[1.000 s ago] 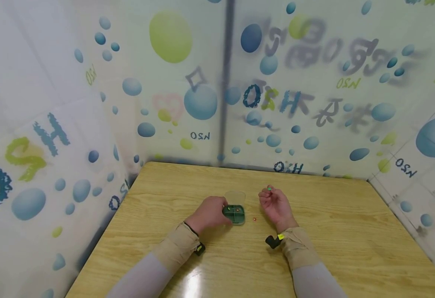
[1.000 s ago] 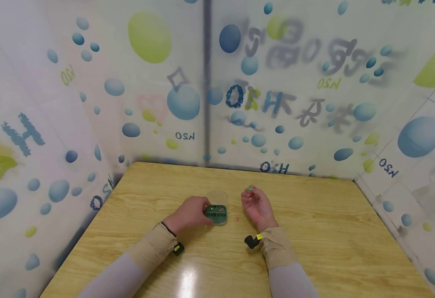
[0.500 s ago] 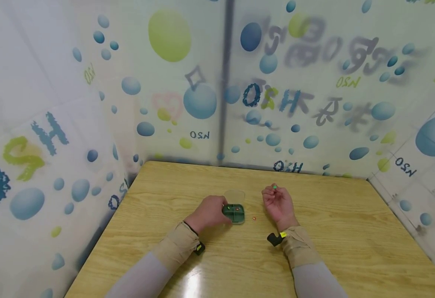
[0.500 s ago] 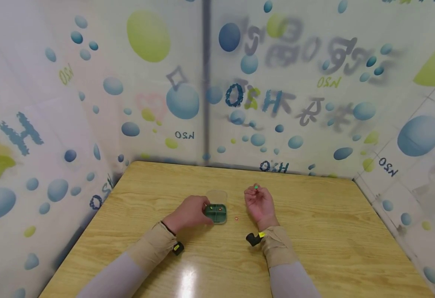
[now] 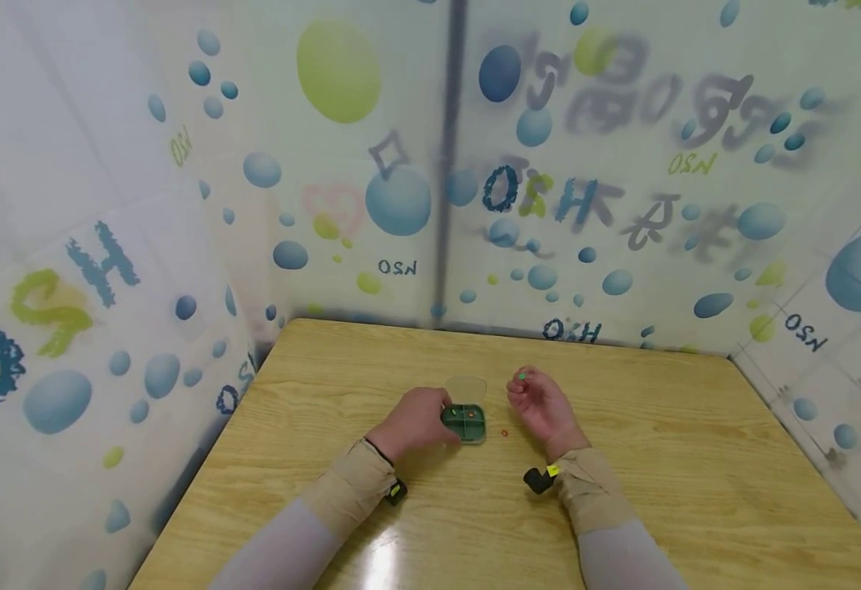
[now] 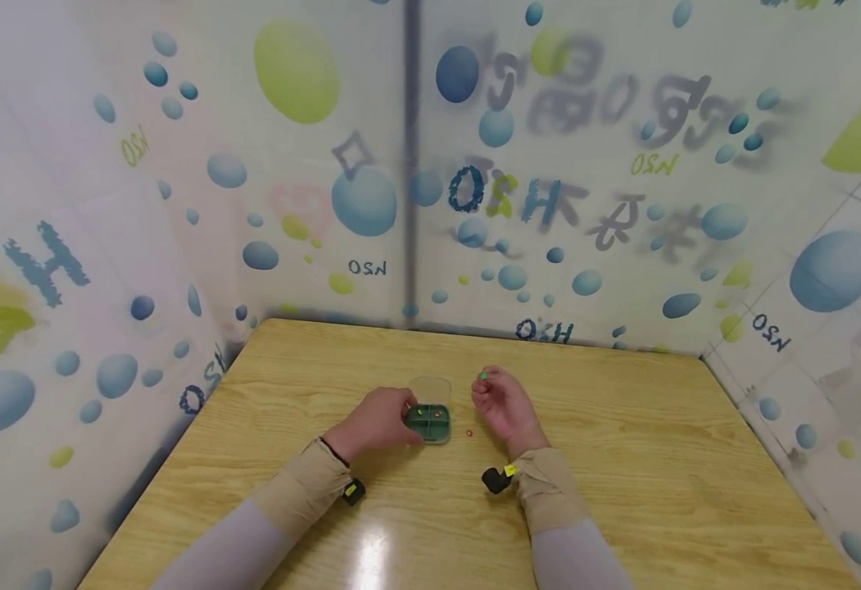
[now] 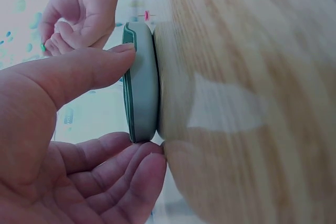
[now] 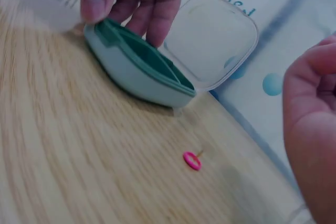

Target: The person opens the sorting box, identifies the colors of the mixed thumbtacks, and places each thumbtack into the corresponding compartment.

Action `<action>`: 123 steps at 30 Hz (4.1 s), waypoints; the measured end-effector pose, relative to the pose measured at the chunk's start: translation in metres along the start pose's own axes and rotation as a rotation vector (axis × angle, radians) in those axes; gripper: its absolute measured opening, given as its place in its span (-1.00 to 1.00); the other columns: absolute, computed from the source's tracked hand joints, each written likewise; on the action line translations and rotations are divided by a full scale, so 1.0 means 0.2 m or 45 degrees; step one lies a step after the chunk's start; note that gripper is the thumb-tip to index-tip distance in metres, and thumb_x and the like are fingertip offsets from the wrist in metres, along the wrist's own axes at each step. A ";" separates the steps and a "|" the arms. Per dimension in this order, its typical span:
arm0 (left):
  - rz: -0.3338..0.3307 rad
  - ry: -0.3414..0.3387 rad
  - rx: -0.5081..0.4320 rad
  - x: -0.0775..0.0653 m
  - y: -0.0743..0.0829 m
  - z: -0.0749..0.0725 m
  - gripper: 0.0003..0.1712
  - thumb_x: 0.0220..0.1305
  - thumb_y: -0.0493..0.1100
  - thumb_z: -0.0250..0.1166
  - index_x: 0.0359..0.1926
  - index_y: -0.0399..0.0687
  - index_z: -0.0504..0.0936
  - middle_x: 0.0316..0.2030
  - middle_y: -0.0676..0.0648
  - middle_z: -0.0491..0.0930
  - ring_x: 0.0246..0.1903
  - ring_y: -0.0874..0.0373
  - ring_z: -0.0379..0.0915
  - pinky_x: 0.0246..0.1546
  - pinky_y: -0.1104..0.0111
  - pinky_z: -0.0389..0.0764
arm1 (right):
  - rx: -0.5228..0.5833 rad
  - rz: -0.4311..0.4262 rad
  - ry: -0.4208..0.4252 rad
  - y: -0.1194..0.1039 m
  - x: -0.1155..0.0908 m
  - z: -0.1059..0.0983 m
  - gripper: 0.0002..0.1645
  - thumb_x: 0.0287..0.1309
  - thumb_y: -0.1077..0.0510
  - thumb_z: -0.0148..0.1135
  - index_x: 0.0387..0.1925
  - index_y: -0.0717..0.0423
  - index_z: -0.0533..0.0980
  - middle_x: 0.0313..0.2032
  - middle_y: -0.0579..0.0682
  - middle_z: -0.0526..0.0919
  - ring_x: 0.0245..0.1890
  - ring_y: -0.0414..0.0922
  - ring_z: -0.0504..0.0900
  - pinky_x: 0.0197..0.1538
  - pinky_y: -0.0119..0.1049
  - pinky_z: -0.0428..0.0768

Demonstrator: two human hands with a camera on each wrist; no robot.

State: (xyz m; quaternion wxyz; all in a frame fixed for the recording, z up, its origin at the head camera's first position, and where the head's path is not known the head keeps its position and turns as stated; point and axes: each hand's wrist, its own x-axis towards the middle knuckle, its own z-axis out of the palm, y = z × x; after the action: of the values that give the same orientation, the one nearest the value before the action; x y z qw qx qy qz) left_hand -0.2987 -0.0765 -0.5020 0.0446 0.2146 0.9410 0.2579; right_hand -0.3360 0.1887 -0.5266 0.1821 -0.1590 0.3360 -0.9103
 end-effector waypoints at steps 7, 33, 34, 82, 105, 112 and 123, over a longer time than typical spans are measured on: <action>-0.005 0.015 -0.008 0.01 -0.01 0.01 -0.46 0.02 0.02 0.70 -0.06 -0.13 0.72 -0.24 -0.05 0.74 -0.31 0.13 0.56 -0.19 0.25 0.58 | -0.776 0.037 0.129 0.01 0.02 0.08 -0.59 0.52 0.37 0.00 -0.36 -0.07 0.63 -0.42 -0.19 0.60 -0.43 -0.29 0.52 -0.27 -0.41 0.55; 0.013 0.011 -0.038 0.01 -0.01 0.00 -0.49 0.00 0.00 0.70 -0.10 -0.13 0.72 -0.30 -0.01 0.72 -0.37 0.19 0.51 -0.25 0.32 0.57 | -1.601 0.040 -0.032 0.08 0.03 0.28 -0.84 0.37 0.34 0.27 -0.19 0.44 0.67 -0.33 0.11 0.71 -0.43 -0.25 0.56 -0.31 -0.37 0.60; 0.011 0.009 -0.037 0.01 -0.01 0.01 -0.50 0.01 0.00 0.70 -0.10 -0.13 0.72 -0.30 -0.02 0.71 -0.38 0.19 0.51 -0.26 0.32 0.57 | -1.633 0.042 -0.031 0.09 0.03 0.28 -0.85 0.37 0.34 0.28 -0.20 0.41 0.68 -0.35 0.12 0.71 -0.44 -0.25 0.55 -0.33 -0.38 0.58; 0.025 0.024 -0.033 0.01 0.00 0.00 -0.51 0.03 -0.05 0.68 -0.07 -0.15 0.73 -0.25 -0.07 0.75 -0.33 0.14 0.57 -0.19 0.27 0.61 | -2.073 0.119 0.134 0.21 0.04 0.32 -0.86 0.24 0.31 0.42 -0.43 0.07 0.71 -0.48 -0.08 0.70 -0.48 -0.22 0.56 -0.41 -0.38 0.54; 0.005 0.005 -0.040 0.02 -0.01 0.01 -0.51 0.01 -0.02 0.68 -0.10 -0.14 0.73 -0.29 -0.01 0.72 -0.36 0.18 0.52 -0.22 0.30 0.58 | -1.955 0.296 0.113 0.07 0.04 0.24 -0.89 0.34 0.20 0.36 -0.32 0.07 0.74 -0.43 -0.07 0.69 -0.55 -0.17 0.53 -0.41 -0.28 0.57; -0.002 0.009 -0.045 0.02 -0.02 0.01 -0.51 0.00 -0.02 0.68 -0.10 -0.13 0.73 -0.30 0.00 0.72 -0.37 0.19 0.51 -0.22 0.31 0.57 | -1.991 0.324 0.144 0.03 0.03 0.23 -0.91 0.36 0.22 0.36 -0.30 0.11 0.73 -0.43 -0.05 0.71 -0.62 -0.15 0.55 -0.43 -0.27 0.59; -0.006 0.005 -0.047 0.02 0.00 0.00 -0.50 0.01 -0.01 0.67 -0.07 -0.14 0.73 -0.27 0.01 0.72 -0.34 0.18 0.52 -0.19 0.29 0.59 | -2.146 0.440 0.084 -0.01 0.01 0.22 -0.82 0.31 0.21 0.43 -0.44 0.08 0.65 -0.53 -0.06 0.63 -0.52 -0.16 0.55 -0.39 -0.30 0.52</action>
State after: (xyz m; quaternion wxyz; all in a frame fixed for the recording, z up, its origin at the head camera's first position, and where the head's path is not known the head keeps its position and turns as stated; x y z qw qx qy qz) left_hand -0.3017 -0.0753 -0.5027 0.0475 0.2112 0.9367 0.2753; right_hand -0.3202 0.1646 -0.4938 0.1296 -0.1611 0.9243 -0.3208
